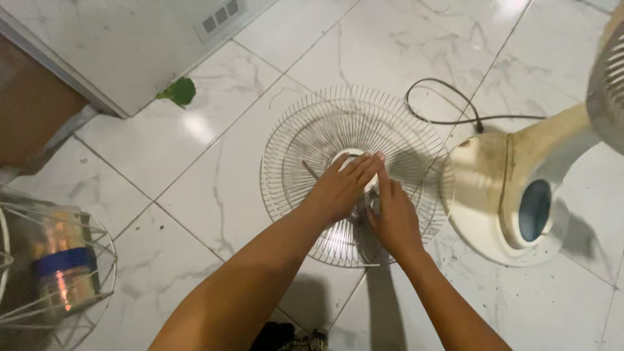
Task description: The person assembles a standing fan by attaching the fan blades to the motor hub, securing the central cap, and then mounting the front wire cage. The person uses a screwdriver to tighten the cage screws and completes the assembly.
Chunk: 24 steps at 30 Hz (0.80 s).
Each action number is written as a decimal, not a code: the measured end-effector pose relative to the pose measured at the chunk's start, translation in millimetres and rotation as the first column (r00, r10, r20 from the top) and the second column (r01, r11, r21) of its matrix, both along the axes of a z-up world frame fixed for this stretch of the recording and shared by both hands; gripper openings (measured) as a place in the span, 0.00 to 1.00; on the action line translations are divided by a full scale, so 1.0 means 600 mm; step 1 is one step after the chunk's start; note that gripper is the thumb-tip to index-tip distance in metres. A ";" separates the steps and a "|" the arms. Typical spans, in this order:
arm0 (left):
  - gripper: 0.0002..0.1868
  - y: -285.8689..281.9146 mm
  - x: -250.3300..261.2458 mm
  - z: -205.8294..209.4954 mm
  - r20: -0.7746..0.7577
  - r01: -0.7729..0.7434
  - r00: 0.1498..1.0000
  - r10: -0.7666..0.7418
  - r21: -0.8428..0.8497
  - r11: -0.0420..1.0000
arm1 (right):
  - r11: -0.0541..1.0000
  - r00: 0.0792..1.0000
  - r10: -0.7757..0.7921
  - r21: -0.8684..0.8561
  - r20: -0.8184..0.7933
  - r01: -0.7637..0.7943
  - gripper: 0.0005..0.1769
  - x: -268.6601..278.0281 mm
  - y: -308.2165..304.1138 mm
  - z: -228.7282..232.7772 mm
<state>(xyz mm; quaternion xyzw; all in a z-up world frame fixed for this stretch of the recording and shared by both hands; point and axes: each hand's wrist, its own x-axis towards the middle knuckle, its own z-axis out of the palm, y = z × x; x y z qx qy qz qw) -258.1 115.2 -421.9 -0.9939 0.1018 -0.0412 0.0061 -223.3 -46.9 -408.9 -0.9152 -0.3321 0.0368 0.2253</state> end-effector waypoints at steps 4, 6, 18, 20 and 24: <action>0.48 -0.017 -0.015 -0.060 -0.057 -0.025 0.998 0.022 -0.058 0.998 | 1.000 1.000 0.002 -0.009 0.001 -0.002 0.52 -0.011 -0.014 -0.050; 0.45 -0.017 -0.011 -0.081 -0.028 -0.037 0.999 0.036 -0.064 0.997 | 1.000 1.000 -0.002 0.022 -0.016 0.002 0.51 -0.011 -0.018 -0.064; 0.41 -0.010 0.017 -0.110 -0.052 -0.107 0.993 0.103 -0.083 0.991 | 0.997 0.996 -0.070 0.030 -0.063 0.072 0.40 0.013 -0.001 -0.070; 0.42 -0.010 0.026 -0.100 -0.099 -0.148 0.986 0.137 -0.110 0.983 | 0.997 0.998 -0.054 0.053 0.013 0.053 0.37 0.024 0.007 -0.057; 0.44 -0.011 0.045 -0.064 0.053 -0.139 0.986 0.159 -0.272 0.952 | 0.989 0.994 -0.090 0.121 0.067 0.082 0.28 0.054 0.024 -0.010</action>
